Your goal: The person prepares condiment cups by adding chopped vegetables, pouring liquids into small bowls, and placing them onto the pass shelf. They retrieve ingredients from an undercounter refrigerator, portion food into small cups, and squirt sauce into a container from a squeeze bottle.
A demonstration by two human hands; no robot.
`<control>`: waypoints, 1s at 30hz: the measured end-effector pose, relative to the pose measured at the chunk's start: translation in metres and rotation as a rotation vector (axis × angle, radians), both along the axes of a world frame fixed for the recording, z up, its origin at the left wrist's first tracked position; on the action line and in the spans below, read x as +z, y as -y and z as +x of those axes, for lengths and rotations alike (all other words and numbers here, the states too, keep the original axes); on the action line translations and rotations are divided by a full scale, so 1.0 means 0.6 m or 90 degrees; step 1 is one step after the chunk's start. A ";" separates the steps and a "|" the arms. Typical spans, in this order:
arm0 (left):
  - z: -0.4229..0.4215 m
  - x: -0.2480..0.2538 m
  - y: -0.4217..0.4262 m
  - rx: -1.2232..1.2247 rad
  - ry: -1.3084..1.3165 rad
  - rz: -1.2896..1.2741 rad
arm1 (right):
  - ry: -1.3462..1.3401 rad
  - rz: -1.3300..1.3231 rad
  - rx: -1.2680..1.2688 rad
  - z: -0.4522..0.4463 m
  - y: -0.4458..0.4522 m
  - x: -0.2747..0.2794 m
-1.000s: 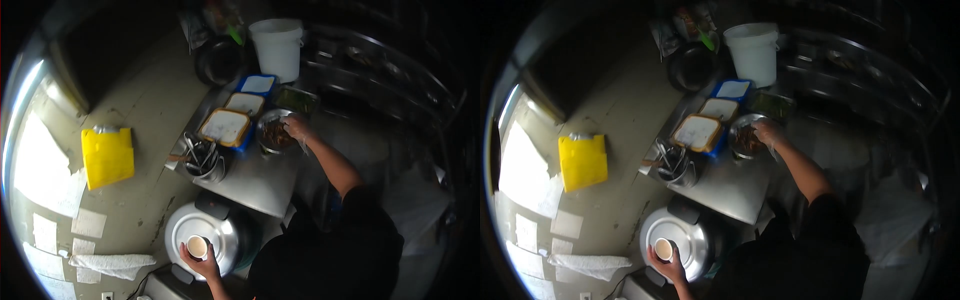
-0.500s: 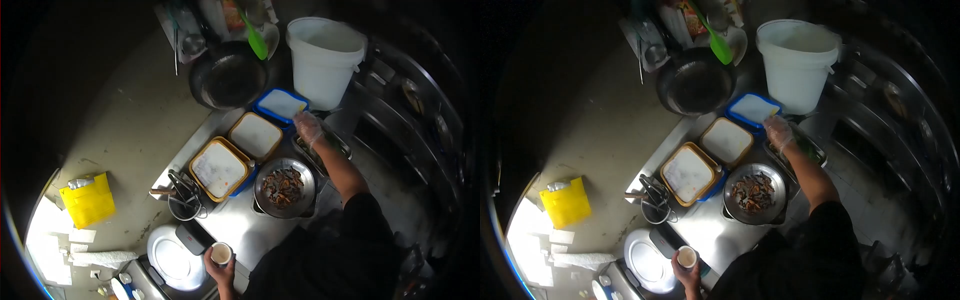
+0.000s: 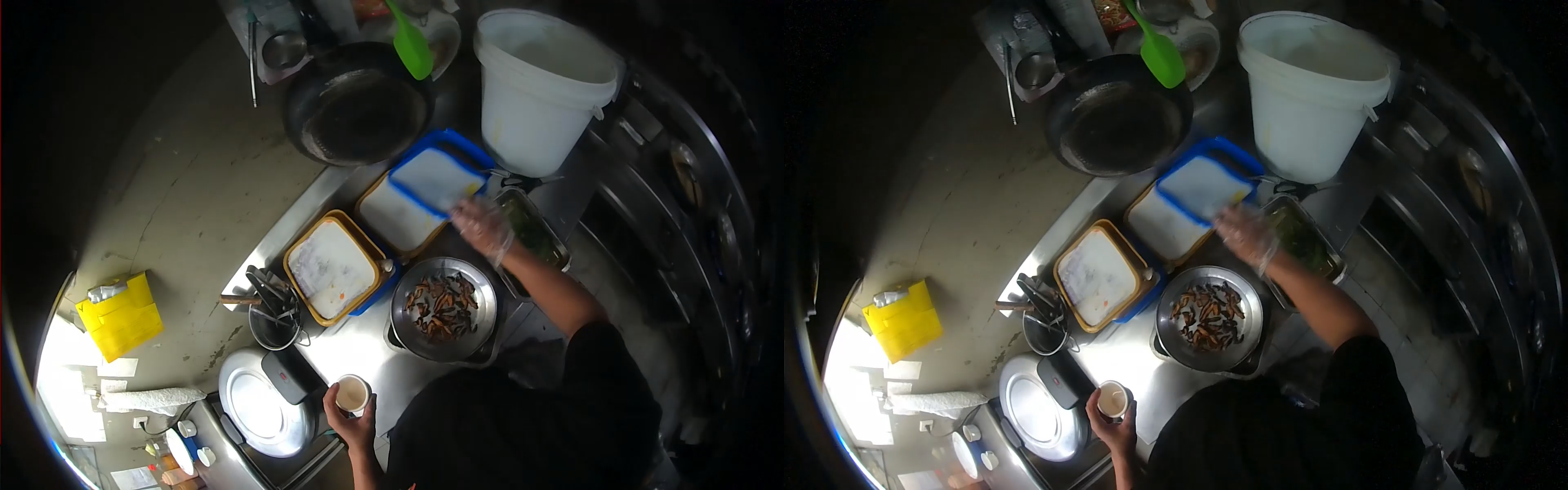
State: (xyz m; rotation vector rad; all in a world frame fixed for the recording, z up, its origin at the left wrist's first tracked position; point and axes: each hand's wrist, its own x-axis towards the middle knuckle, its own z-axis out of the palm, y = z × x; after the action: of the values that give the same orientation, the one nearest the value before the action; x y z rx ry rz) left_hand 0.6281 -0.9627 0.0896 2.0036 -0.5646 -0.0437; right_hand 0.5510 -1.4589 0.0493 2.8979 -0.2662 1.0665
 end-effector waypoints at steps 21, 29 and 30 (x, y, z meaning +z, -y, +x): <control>0.003 0.040 0.064 -0.045 0.035 -0.024 | 0.032 0.583 -0.065 0.086 0.175 0.061; 0.001 0.028 0.032 0.036 0.029 -0.007 | 0.014 0.914 -0.062 0.063 0.239 0.005; -0.002 0.026 0.024 0.047 0.049 0.013 | -0.030 0.814 -0.046 0.047 0.269 -0.004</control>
State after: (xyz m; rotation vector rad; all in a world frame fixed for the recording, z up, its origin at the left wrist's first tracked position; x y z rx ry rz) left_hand 0.6267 -0.9769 0.1052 2.0508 -0.5404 0.0744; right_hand 0.5790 -1.6202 0.0470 3.8367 -1.5247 1.0160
